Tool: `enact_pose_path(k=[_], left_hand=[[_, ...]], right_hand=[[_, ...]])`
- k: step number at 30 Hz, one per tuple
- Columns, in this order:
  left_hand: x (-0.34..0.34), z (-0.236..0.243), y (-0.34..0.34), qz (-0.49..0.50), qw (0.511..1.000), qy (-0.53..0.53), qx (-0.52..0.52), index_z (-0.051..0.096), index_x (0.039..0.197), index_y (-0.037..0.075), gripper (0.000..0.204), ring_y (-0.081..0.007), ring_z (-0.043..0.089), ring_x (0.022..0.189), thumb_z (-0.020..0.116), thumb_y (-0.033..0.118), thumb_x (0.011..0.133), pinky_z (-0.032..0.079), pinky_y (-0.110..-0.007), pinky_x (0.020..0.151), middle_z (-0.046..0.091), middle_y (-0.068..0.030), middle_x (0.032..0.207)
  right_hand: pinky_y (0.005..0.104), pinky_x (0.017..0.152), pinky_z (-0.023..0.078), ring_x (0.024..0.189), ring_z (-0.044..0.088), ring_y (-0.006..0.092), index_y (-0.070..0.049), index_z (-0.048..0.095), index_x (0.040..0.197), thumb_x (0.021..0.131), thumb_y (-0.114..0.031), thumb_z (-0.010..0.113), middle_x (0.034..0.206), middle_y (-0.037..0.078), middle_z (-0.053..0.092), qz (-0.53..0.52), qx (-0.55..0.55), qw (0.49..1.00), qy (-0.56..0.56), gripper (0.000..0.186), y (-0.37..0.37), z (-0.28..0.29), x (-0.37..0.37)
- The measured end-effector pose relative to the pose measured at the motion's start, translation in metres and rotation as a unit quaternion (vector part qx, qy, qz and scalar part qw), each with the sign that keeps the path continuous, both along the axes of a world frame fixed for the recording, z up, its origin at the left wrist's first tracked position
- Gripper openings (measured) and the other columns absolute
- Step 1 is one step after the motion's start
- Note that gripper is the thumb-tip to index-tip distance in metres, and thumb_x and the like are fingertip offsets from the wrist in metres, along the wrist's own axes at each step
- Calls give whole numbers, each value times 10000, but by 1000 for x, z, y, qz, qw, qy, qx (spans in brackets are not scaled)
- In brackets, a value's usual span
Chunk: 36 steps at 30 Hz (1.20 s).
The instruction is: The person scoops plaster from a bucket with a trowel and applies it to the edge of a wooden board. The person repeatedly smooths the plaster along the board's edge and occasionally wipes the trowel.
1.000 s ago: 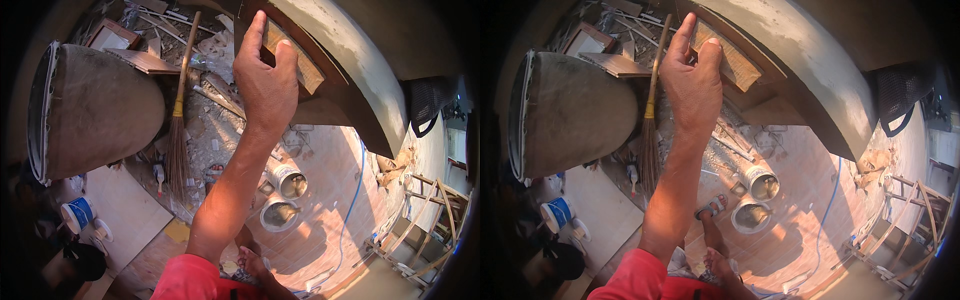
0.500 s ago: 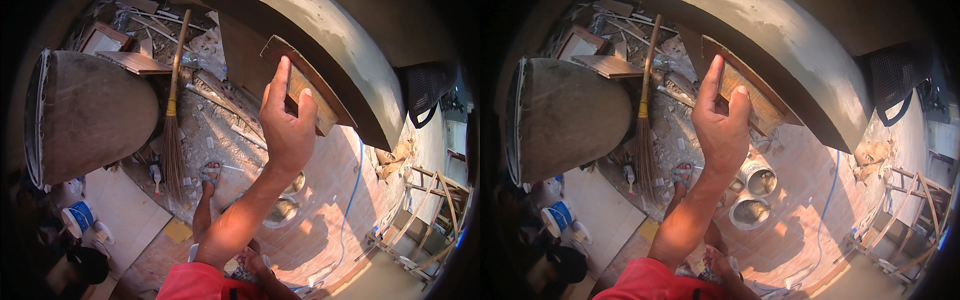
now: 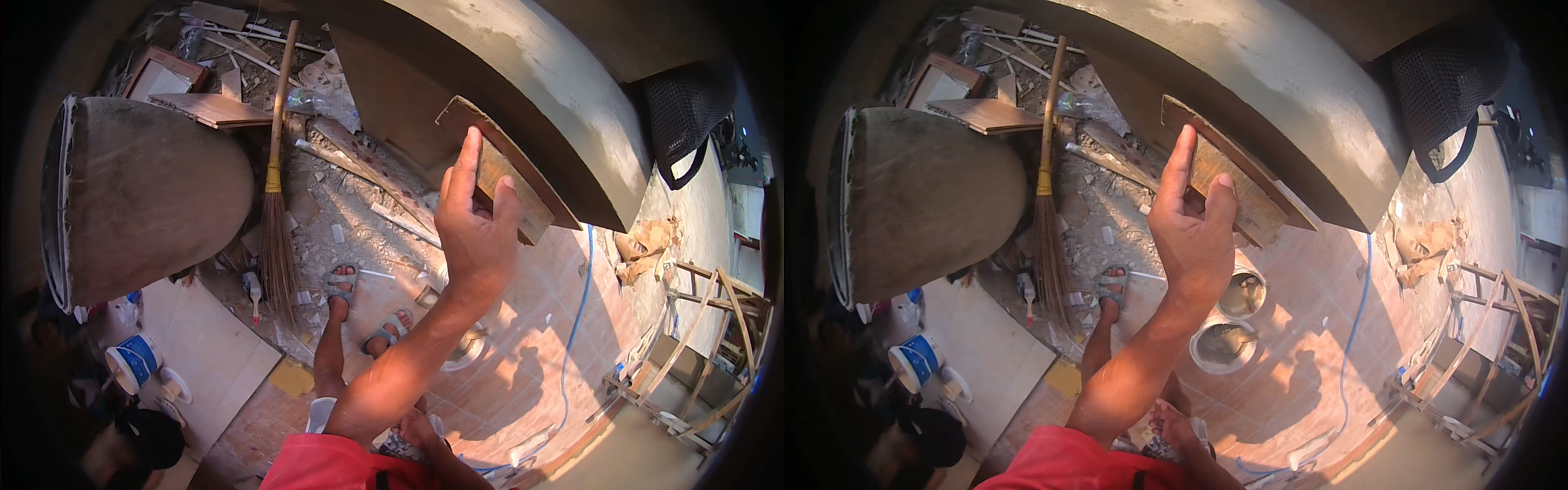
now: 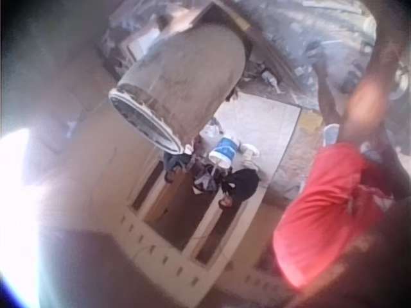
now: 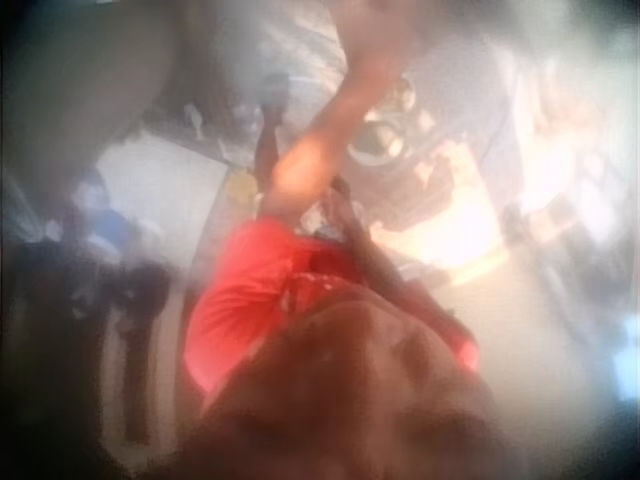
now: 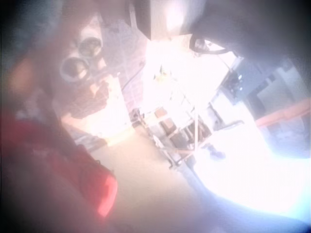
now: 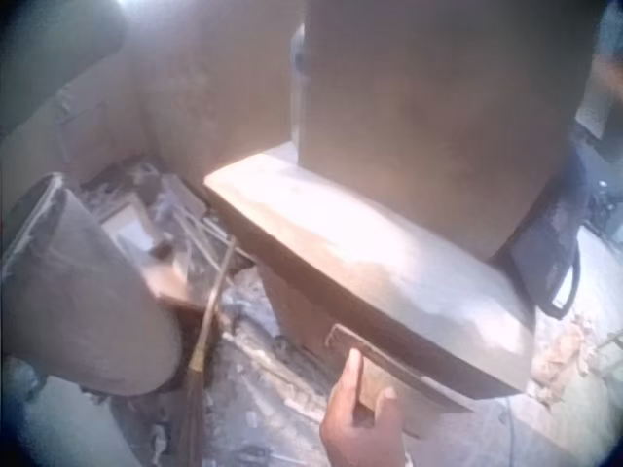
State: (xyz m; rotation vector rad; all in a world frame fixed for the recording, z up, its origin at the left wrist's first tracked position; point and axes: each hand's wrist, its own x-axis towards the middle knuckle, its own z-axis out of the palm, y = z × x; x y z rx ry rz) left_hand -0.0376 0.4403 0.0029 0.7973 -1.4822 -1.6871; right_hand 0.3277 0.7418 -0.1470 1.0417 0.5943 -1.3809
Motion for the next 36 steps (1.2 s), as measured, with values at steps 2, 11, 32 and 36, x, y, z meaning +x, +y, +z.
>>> enact_pose_path(k=[2, 11, 32, 36], left_hand=[[1, 33, -17, 2, 998, 11, 55, 414, 1416, -22, 544, -21, 547, 710, 559, 0, 892, 454, -173, 576, 637, -76, 1035], [-10, 34, 6, 7, 997, -79, 3, 413, 1414, -36, 546, -25, 511, 665, 565, 3, 891, 421, -183, 568, 622, -30, 925], [-1, 13, 46, -21, 995, -79, 61, 381, 1435, -35, 563, -29, 506, 676, 556, 7, 902, 430, -185, 579, 616, -33, 1010], [2, 39, 34, -15, 997, -29, 76, 381, 1436, -31, 559, -22, 481, 649, 557, 12, 907, 410, -191, 546, 615, -30, 979]], right_hand=[[336, 678, 470, 794, 599, 219, -150, 473, 1309, 950, -399, 579, 934, 93, 639, 14, 20, 1000, 14, 449, 1, -1, 3], [305, 653, 467, 781, 597, 178, -132, 489, 1284, 968, -381, 545, 928, 56, 638, 5, -18, 999, 50, 406, 6, -1, 1], [284, 644, 434, 738, 568, 110, -163, 500, 1304, 903, -264, 599, 1020, -12, 637, 39, 56, 997, 39, 425, -22, 32, -40], [274, 636, 431, 733, 565, 108, -151, 495, 1323, 897, -258, 598, 1017, -13, 636, 23, -4, 997, 71, 452, -4, 14, -28]])
